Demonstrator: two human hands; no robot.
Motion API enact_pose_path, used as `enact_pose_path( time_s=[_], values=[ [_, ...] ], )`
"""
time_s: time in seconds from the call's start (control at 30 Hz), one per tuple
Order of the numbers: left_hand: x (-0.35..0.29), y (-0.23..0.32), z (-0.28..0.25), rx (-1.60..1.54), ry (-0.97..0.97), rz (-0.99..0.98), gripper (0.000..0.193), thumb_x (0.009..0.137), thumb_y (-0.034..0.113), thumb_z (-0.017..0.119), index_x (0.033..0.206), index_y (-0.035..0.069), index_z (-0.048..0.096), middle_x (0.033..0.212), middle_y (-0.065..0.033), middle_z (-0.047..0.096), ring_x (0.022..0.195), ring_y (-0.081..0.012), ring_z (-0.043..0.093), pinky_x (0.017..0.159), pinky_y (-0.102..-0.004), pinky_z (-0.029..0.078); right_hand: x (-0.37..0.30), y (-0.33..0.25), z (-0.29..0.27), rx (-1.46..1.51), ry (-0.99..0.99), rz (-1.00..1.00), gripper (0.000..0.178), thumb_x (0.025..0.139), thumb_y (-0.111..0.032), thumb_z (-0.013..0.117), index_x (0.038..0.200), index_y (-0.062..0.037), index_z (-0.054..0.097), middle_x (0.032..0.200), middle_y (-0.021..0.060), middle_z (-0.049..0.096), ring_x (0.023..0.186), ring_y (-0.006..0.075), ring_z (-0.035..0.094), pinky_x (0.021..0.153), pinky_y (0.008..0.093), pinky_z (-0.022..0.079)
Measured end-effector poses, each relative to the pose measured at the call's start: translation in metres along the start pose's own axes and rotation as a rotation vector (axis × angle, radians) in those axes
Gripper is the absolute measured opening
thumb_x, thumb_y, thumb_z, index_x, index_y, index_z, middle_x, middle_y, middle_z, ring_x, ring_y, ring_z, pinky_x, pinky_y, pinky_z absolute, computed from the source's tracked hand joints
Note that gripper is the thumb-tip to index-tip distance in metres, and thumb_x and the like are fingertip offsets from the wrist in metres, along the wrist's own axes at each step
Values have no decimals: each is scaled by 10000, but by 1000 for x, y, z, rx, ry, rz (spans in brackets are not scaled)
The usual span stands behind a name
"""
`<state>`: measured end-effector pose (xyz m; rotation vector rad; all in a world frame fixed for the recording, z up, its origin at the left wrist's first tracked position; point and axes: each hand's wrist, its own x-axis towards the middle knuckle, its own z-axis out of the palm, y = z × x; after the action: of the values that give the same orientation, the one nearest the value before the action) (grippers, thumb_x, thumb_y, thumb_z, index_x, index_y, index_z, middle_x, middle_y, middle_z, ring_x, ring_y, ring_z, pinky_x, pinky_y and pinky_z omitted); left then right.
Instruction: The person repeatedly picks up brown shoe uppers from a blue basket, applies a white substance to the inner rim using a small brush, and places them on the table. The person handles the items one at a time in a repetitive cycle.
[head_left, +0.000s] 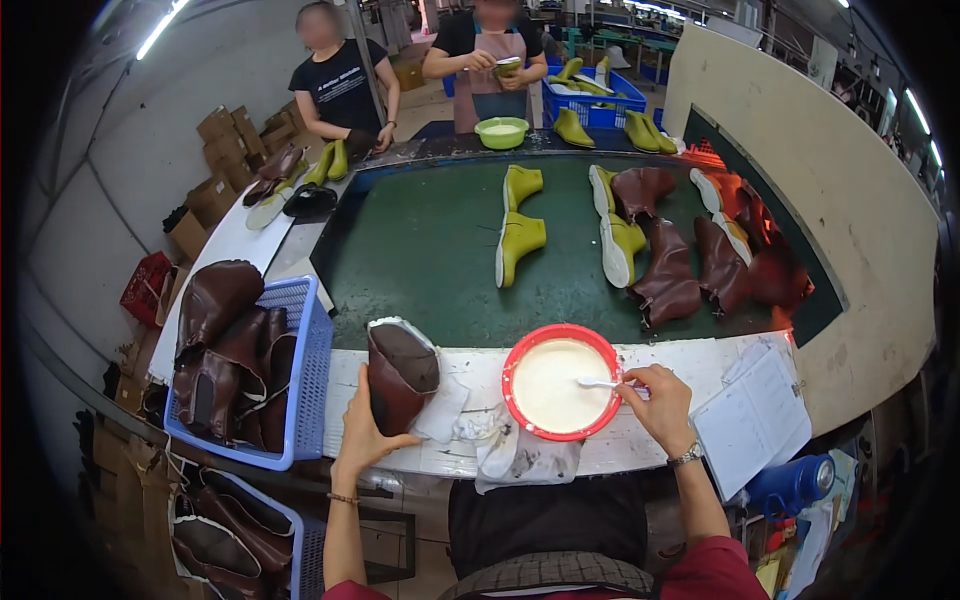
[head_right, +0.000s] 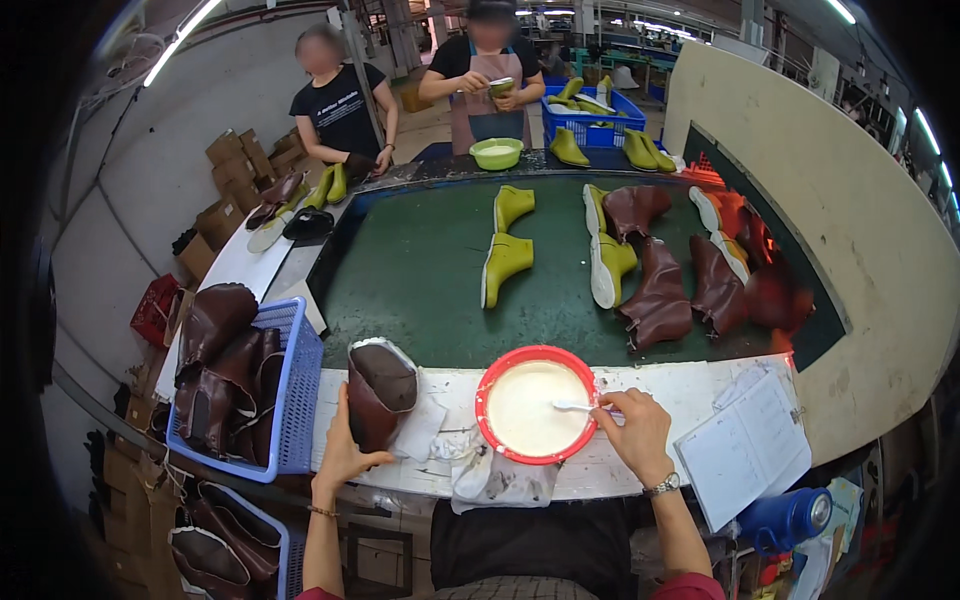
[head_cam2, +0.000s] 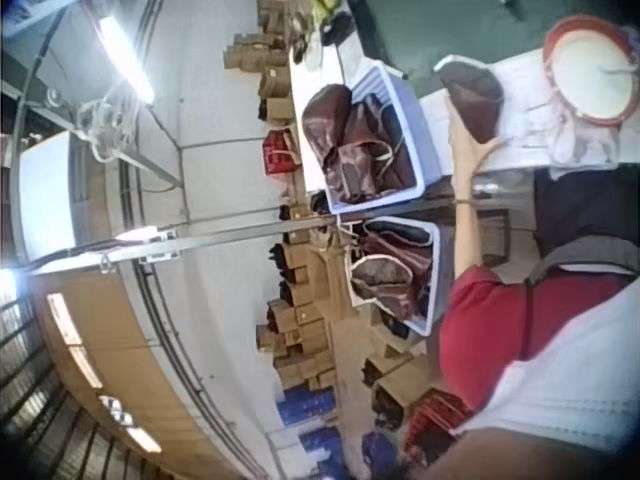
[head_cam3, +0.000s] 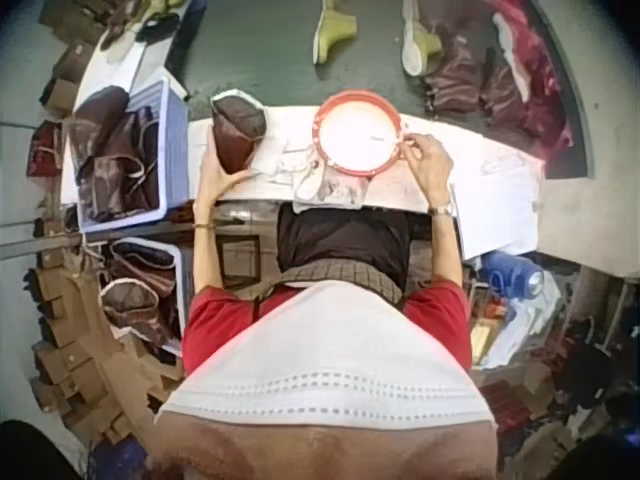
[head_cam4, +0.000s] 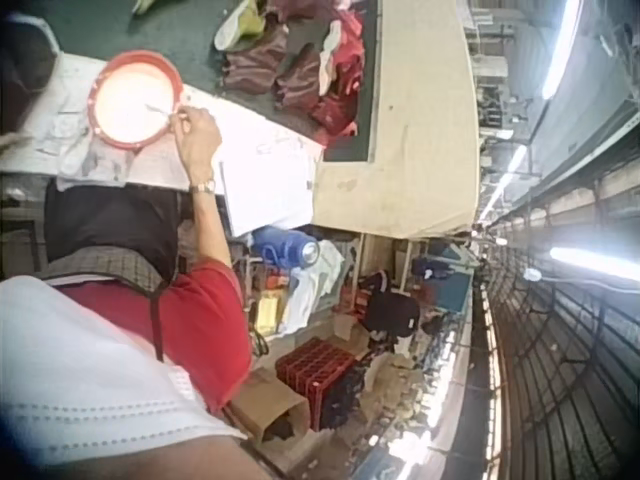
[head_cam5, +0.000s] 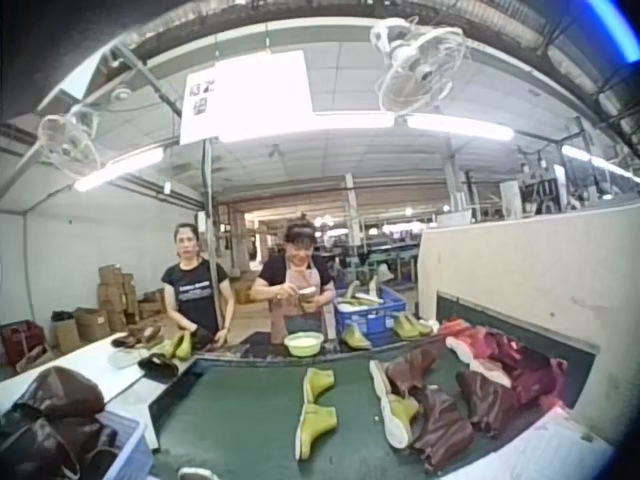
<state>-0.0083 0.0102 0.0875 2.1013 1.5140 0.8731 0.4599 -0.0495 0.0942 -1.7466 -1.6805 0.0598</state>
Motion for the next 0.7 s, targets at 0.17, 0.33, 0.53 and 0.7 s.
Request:
enact_pose_path(
  time_s=[0.17,0.33,0.53,0.7],
  values=[
    [-4,10,25,99,101,-61,1300,634,87,834,1632,1,6,1395,-345,484,1277,-501,495,1095,-503,418,1,3,-5,-51,-57,-6,191,808,-295,821,892,-128,781,765,56,664,732,262,656,651,398,504],
    [-2,-6,51,52,322,-37,914,698,-149,608,1554,-14,321,1415,-268,500,1316,-467,476,1142,-472,365,9,-5,-7,-141,-122,-81,131,862,-241,751,911,-124,784,802,84,656,790,289,664,682,426,516],
    [4,27,41,6,625,88,737,800,-103,676,1486,-18,420,1318,-235,629,1226,-372,616,1065,-387,445,2,-10,-25,-114,-76,-7,108,851,-224,775,905,-131,791,812,55,670,771,285,670,681,406,522],
    [9,78,50,-100,592,227,692,861,41,779,1469,-5,453,1368,-188,609,1226,-291,619,1061,-372,455,0,-13,-31,163,-31,129,122,880,-160,788,967,-75,798,815,58,682,691,182,637,615,307,478]
  ],
)
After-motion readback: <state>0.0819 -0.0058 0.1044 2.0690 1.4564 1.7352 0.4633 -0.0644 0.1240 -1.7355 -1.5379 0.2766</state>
